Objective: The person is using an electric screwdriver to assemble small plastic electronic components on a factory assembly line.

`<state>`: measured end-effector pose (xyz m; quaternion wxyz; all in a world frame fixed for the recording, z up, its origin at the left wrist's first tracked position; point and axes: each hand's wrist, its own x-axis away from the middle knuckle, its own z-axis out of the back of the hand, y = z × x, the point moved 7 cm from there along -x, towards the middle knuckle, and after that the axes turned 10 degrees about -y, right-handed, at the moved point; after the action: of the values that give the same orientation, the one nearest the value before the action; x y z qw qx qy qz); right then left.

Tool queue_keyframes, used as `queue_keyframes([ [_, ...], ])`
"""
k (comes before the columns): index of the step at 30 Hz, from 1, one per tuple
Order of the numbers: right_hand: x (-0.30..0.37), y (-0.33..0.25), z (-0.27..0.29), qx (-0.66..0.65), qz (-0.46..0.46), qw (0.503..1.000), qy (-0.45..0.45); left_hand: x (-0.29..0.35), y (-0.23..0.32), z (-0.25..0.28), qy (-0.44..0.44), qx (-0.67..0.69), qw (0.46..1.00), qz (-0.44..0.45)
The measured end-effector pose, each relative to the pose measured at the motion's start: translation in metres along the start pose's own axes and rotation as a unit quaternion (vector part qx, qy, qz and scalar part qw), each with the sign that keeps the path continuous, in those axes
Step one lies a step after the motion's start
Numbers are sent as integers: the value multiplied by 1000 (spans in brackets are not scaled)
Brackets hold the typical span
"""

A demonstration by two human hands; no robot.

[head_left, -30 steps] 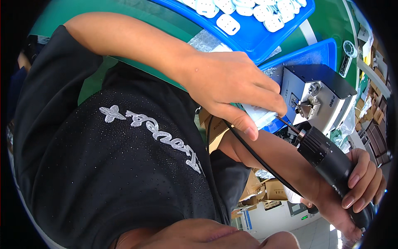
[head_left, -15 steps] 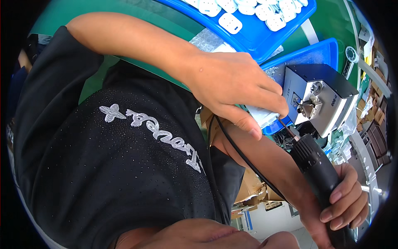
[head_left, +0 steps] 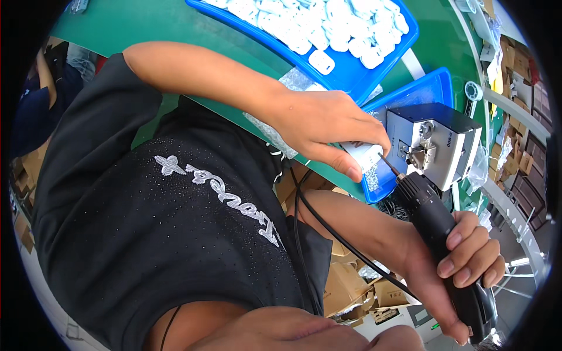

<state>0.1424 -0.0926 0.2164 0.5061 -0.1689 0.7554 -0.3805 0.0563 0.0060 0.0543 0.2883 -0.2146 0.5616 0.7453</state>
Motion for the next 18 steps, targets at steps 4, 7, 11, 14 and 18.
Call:
queue_keyframes([
  [4,5,-2,-1,-28,-4,999,19,12,12,0,-25,19,999,25],
  [7,18,-10,6,-136,8,991,18,12,49,22,-77,-146,984,-73],
  [11,28,0,1,64,-15,988,137,-33,24,95,-103,-344,933,-9],
  [14,-2,70,-29,263,-243,933,43,-49,-30,191,-138,-514,844,71],
  [18,-5,172,-32,455,-339,819,-88,-50,-155,247,-172,-564,787,179],
])
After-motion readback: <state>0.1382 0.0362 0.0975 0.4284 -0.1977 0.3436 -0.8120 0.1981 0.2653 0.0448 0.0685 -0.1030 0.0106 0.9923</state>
